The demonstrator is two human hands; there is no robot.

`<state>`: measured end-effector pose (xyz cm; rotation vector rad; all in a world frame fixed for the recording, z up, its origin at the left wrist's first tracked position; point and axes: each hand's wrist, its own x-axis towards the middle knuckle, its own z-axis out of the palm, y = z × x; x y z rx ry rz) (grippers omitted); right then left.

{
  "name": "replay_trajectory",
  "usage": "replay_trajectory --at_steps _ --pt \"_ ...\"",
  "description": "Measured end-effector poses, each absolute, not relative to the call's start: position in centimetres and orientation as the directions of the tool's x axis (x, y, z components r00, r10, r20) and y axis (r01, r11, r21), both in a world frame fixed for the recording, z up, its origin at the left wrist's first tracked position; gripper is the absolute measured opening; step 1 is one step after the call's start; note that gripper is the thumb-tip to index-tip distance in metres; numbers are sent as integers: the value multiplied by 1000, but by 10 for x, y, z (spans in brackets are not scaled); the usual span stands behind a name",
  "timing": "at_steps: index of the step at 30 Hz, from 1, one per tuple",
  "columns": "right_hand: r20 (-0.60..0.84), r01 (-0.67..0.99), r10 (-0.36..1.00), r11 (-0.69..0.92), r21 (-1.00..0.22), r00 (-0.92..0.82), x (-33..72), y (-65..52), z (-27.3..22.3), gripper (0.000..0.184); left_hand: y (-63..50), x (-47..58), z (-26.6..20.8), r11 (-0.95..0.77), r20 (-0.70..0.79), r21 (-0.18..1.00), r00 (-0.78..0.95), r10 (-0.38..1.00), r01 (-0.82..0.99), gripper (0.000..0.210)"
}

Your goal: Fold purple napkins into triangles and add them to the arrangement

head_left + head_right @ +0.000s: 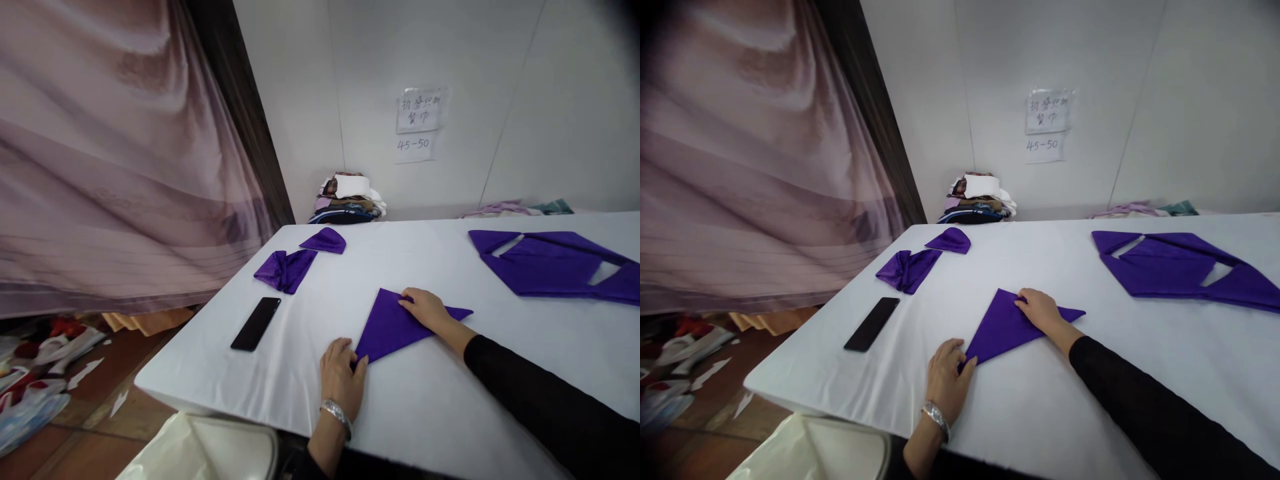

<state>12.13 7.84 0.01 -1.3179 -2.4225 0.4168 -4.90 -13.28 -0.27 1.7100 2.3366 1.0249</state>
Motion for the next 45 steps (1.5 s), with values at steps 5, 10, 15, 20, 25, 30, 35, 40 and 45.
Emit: replay_trajectory --at_steps 5,10,15,20,25,30,35,40,45 --pt "197 745 841 538 -395 -503 122 82 -7 17 -137 -54 -5 148 317 548 -368 874 823 9" --pt "202 742 839 541 -395 -505 123 85 -9 19 -139 -59 -5 131 317 550 -351 881 825 4" --pt "224 727 828 559 -398 -513 124 85 -12 18 -139 -62 -4 129 315 541 -343 885 831 11" --pt "270 708 810 586 -394 -520 125 85 -13 18 -138 -62 -2 115 319 528 -322 891 841 14" --pt "263 704 802 596 -386 -536 126 86 -12 18 -140 -61 -2 137 301 517 -330 895 845 16" --pt "247 708 801 598 -374 -546 127 88 -12 19 -148 -63 0 180 292 537 -382 877 824 14" --pt "246 710 801 598 -372 -546 128 90 -13 21 -153 -63 4 183 319 569 -421 849 802 9" --pt "243 720 802 597 -354 -545 128 88 -11 20 -145 -54 4 143 297 518 -333 895 844 5" --pt "230 716 805 592 -369 -547 127 87 -8 20 -142 -52 2 169 282 457 -323 904 873 12"
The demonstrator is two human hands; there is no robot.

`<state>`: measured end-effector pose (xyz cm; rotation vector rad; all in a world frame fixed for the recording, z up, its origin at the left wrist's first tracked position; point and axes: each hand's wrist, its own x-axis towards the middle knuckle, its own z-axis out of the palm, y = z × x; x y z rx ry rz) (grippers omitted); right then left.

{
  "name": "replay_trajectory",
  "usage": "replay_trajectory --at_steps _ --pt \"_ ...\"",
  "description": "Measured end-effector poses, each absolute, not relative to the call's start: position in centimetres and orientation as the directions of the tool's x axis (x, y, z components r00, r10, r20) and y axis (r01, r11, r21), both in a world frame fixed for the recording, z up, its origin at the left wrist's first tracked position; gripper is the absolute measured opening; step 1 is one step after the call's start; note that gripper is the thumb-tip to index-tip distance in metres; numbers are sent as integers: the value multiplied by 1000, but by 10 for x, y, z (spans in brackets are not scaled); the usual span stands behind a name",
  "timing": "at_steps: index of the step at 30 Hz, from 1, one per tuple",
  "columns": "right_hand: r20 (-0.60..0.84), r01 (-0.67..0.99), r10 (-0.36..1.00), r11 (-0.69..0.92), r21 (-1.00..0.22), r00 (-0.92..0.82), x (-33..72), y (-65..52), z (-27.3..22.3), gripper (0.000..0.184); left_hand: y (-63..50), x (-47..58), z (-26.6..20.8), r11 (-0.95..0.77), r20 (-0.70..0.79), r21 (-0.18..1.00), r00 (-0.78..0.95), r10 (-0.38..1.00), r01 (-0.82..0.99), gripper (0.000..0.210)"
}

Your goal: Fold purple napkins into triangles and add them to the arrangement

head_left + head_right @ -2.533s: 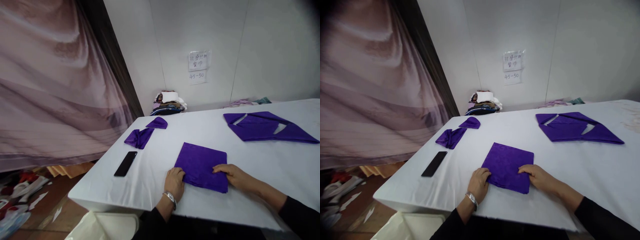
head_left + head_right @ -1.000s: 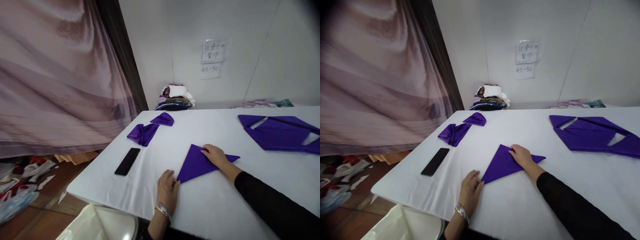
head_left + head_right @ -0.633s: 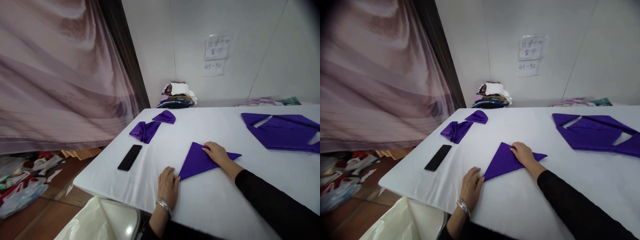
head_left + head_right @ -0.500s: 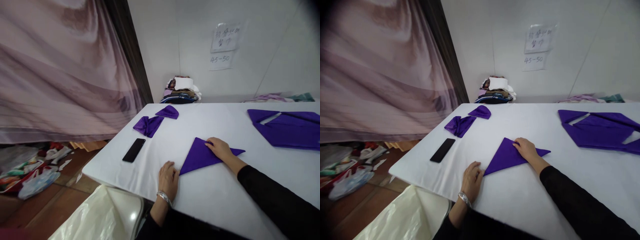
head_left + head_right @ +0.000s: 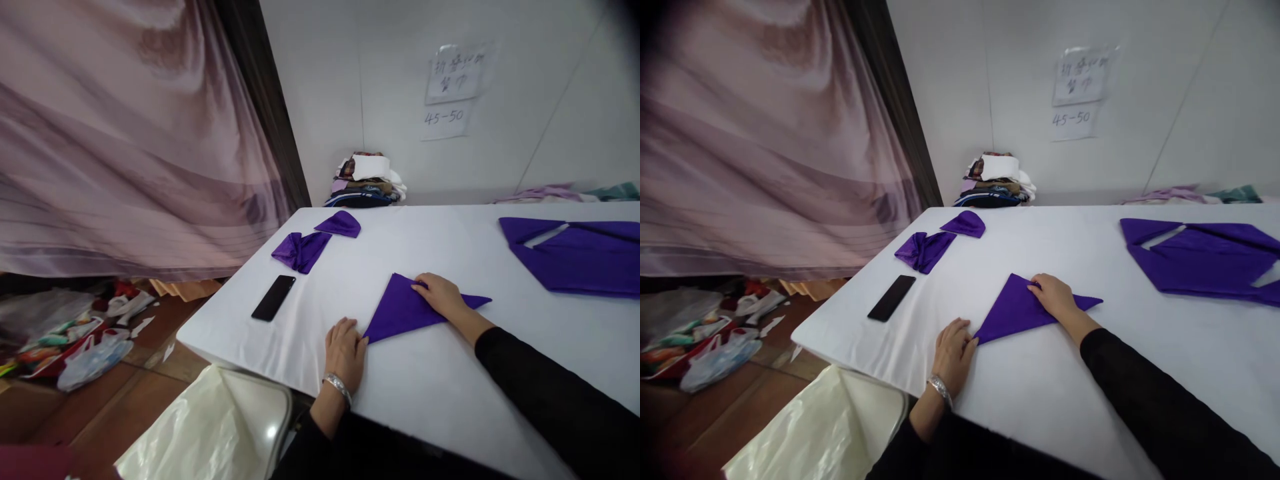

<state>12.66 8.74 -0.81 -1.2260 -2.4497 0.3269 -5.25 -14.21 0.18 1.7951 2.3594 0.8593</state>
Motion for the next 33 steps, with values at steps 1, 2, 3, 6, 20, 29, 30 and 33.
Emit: replay_trajectory --at_steps 1,2,3,6,20,29,30,33 --pt "230 713 804 593 -373 -548 127 88 -8 19 -143 -53 2 175 279 444 -321 905 879 13" --pt "232 710 803 595 -377 -549 127 88 -9 19 -144 -54 2 182 277 431 -321 906 884 14" --pt "234 707 802 596 -380 -550 127 89 -10 19 -145 -55 3 193 273 417 -324 906 888 15" --pt "236 703 800 598 -384 -552 127 90 -12 19 -144 -54 12 244 258 365 -349 901 898 15" --pt "254 720 781 624 -303 -571 121 84 -2 18 -18 9 11 -14 0 106 15 1000 994 60" --pt "289 677 725 688 -262 -625 141 100 0 28 -16 3 0 -5 6 57 5 1000 998 62" --pt "297 672 718 695 -256 -629 147 104 -1 29 -16 3 0 -3 9 57 3 1000 998 62" --pt "308 672 717 695 -254 -625 165 116 -1 30 -16 4 0 1 10 66 -2 1000 998 62"
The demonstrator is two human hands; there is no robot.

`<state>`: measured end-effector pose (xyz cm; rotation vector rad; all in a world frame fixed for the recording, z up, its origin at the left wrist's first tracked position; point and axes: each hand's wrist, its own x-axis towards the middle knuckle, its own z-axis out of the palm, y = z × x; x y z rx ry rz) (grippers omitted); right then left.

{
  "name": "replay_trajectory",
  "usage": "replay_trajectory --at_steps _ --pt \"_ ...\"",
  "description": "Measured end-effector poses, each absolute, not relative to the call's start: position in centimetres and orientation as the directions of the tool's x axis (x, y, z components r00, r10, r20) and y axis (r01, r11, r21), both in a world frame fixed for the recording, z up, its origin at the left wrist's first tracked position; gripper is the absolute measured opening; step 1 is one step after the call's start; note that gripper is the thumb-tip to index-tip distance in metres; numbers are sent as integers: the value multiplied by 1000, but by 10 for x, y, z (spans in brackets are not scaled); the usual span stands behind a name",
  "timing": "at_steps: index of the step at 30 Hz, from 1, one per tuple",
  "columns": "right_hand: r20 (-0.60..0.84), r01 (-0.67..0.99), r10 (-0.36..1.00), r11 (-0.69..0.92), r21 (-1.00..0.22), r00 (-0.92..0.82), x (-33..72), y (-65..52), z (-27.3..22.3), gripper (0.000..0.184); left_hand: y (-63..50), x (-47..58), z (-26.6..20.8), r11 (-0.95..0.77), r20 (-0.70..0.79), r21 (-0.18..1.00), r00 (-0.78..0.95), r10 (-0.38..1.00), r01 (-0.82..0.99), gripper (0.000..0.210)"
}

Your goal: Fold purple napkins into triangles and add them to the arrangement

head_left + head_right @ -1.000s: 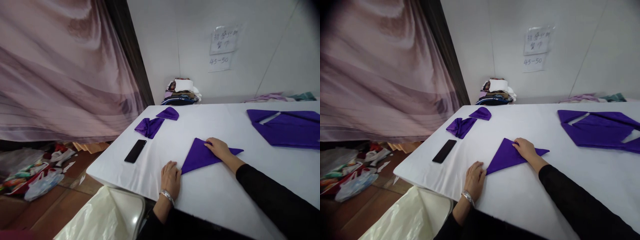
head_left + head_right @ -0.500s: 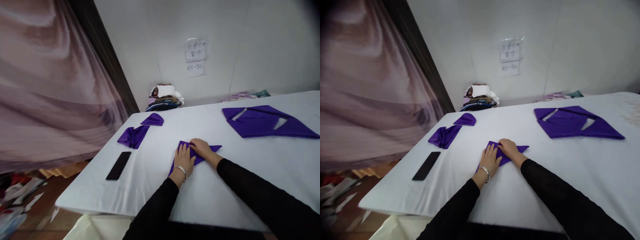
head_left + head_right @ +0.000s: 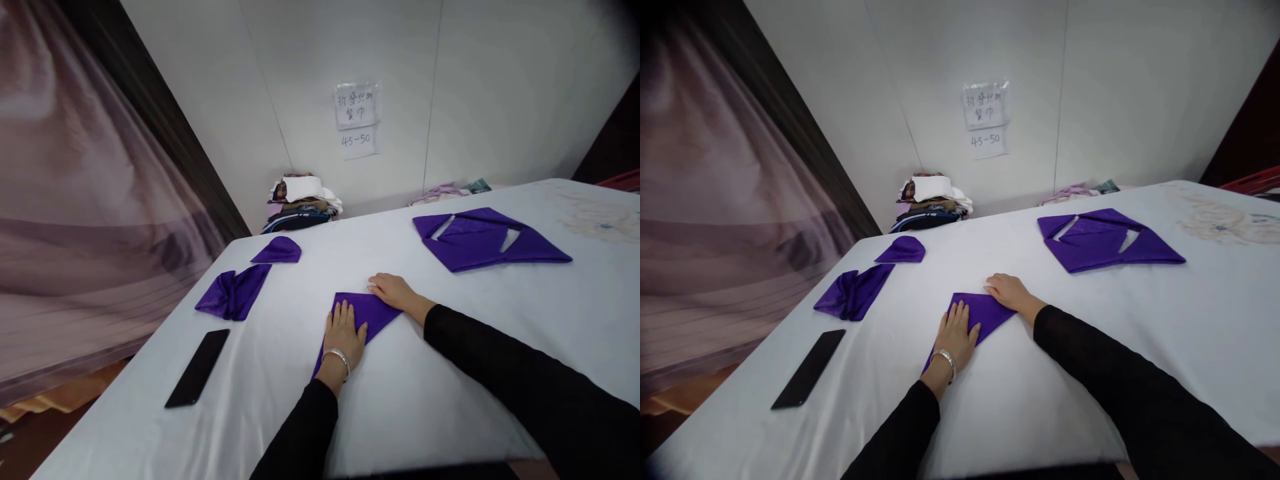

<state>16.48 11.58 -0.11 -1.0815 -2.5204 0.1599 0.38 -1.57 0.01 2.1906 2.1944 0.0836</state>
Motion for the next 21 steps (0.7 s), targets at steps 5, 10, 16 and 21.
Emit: replay_trajectory --at_steps 5,10,16,21 --pt "312 713 759 648 -269 -572 201 131 -1 34 -17 3 0 -6 20 85 4 1000 996 61" --pt "292 808 872 480 -342 -394 234 138 6 35 -19 3 -2 -16 43 100 12 999 995 63" --pt "401 612 736 677 -410 -546 194 96 22 40 -19 5 -4 -16 39 120 12 999 993 64" --pt "199 325 444 836 -442 -873 126 54 24 55 -18 6 -5 -47 57 114 41 998 992 60"
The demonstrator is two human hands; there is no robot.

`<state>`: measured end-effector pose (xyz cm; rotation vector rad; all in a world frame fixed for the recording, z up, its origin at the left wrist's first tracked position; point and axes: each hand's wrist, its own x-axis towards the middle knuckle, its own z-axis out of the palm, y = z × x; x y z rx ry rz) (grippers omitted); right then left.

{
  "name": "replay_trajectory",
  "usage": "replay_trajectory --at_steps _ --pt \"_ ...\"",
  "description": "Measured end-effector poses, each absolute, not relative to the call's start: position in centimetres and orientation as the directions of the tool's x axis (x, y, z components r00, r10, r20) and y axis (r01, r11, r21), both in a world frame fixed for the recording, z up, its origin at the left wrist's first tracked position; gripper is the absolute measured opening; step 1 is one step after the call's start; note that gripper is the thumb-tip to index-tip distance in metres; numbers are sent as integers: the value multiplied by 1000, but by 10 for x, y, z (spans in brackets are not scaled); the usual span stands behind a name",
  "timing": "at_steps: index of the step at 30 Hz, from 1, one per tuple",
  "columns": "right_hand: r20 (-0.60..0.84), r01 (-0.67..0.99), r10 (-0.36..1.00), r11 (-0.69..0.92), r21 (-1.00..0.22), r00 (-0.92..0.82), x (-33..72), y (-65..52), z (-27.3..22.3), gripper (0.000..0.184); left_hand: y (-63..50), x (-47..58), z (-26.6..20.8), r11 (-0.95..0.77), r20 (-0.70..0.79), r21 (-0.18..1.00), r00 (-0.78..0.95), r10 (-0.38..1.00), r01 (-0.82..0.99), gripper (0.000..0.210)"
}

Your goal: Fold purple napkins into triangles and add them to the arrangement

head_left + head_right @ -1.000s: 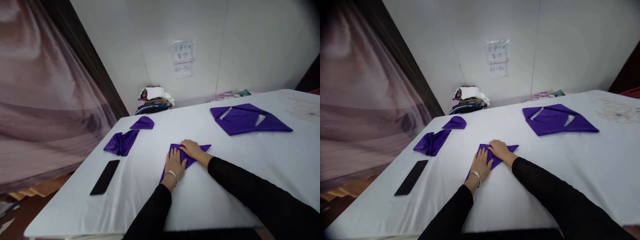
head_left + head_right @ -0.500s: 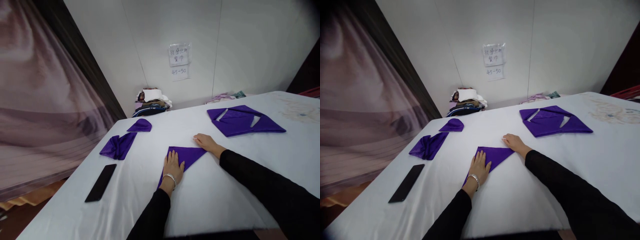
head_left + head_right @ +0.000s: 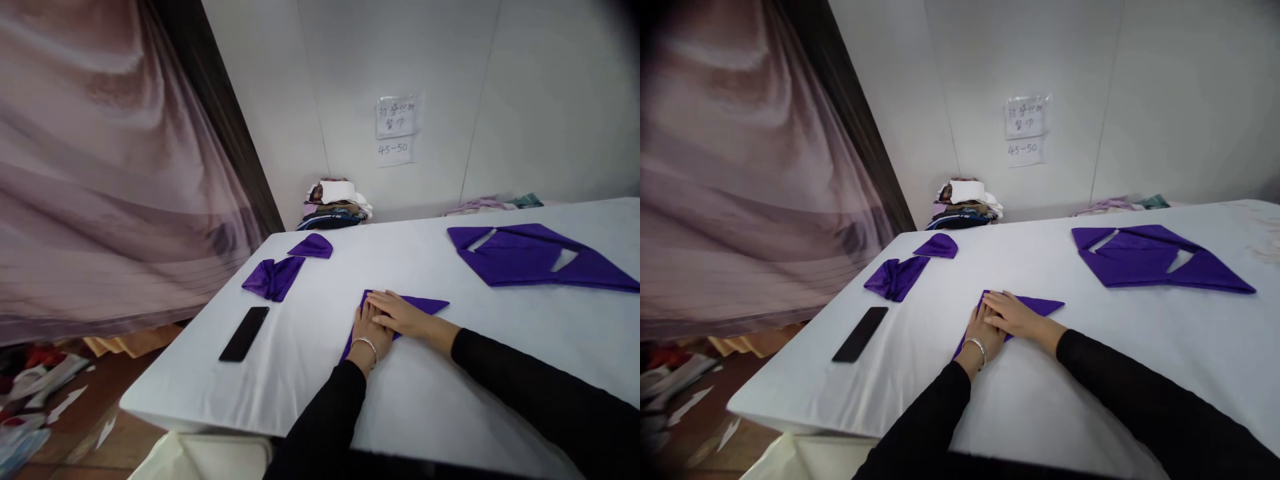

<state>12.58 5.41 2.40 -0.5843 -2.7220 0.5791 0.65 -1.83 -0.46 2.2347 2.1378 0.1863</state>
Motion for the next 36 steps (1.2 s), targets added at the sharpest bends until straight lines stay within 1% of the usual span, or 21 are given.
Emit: replay_trajectory --at_steps 4,9,13,16,21,23,26,28,29,31,33,36 --pt "95 369 466 794 -483 -879 99 62 17 60 -19 6 -4 -64 108 128 50 993 990 62" --pt "42 421 502 766 -486 -864 93 77 8 63 -20 6 -2 -56 40 183 49 998 982 64" --pt "39 420 485 792 -443 -874 94 77 4 63 -31 2 -1 4 -2 189 -4 1000 982 69" --pt "52 424 477 821 -382 -877 95 76 2 62 -53 -9 1 43 -6 165 -43 999 985 74" --pt "67 420 465 847 -326 -883 94 76 -2 64 -106 -40 3 96 -8 128 -96 995 987 69" --pt "70 416 458 853 -315 -886 94 77 -3 65 -123 -52 7 117 -43 129 -113 993 985 68" --pt "88 407 451 861 -305 -888 93 78 -6 64 -133 -58 17 218 -101 141 -205 974 966 73" --pt "104 400 446 867 -297 -889 93 78 -7 61 -125 -47 26 248 -50 145 -243 969 958 76" --pt "110 397 442 871 -290 -890 93 79 -8 59 -117 -37 29 226 2 149 -229 973 963 77" --pt "122 389 432 881 -267 -894 93 80 -10 55 -96 -13 31 115 85 168 -130 988 979 77" --pt "124 380 417 893 -243 -900 94 81 -11 52 -74 11 28 12 109 193 -34 993 981 80" --pt "110 379 412 895 -234 -904 95 84 -14 52 -54 32 16 -16 108 221 -8 994 975 82"
